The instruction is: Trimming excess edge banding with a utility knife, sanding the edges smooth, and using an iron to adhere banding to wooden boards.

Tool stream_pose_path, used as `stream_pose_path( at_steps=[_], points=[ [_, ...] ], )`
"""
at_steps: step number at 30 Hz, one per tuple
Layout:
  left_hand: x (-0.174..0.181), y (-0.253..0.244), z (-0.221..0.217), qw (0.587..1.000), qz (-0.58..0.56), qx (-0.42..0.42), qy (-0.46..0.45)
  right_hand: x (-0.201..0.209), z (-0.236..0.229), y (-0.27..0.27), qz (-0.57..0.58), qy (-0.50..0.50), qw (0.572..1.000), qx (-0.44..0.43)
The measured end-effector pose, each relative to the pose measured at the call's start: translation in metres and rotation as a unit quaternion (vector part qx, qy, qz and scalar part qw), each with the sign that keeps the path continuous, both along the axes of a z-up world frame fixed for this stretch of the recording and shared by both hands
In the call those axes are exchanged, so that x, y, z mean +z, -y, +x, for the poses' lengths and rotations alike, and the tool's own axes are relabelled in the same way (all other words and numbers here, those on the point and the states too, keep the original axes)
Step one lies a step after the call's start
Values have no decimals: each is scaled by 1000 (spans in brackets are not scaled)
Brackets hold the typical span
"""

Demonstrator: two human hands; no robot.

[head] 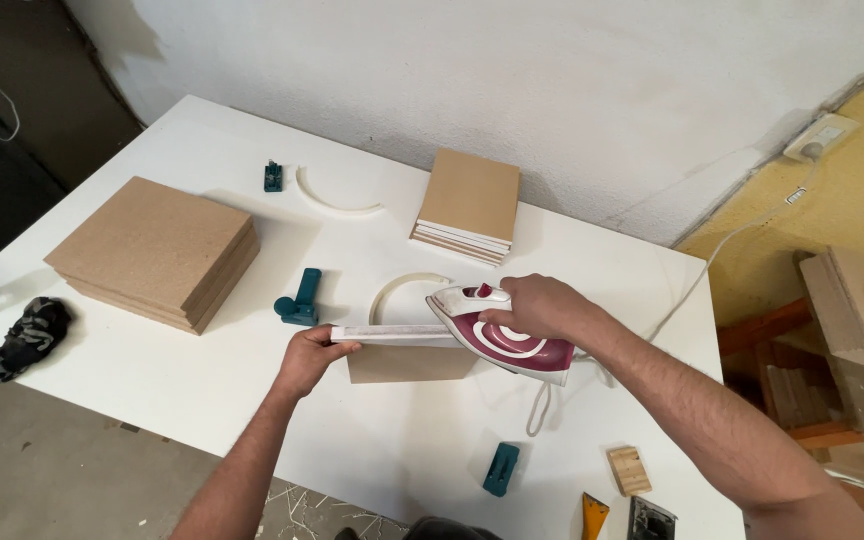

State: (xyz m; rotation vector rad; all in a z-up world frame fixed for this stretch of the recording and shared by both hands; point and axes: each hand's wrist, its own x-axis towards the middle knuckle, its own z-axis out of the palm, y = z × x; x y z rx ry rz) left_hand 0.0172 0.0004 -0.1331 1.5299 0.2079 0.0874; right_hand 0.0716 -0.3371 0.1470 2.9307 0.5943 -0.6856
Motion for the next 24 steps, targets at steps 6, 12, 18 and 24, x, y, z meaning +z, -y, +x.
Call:
stream_pose_path(
  at_steps=[6, 12, 18, 24],
  points=[
    [-20, -1, 8, 1000, 6, -14, 3, 0, -6, -43, 3, 0, 1000, 26],
    [-26, 2, 9, 1000, -2, -25, 10, -7, -13, -86, 18, -9, 999, 45],
    [-10, 8, 5, 999, -12, -32, 26, -13, -16, -119, 25, -5, 998, 64],
    [-92, 0, 33, 999, -15, -44, 29, -13, -22, -142, 43, -11, 997, 64]
  ],
)
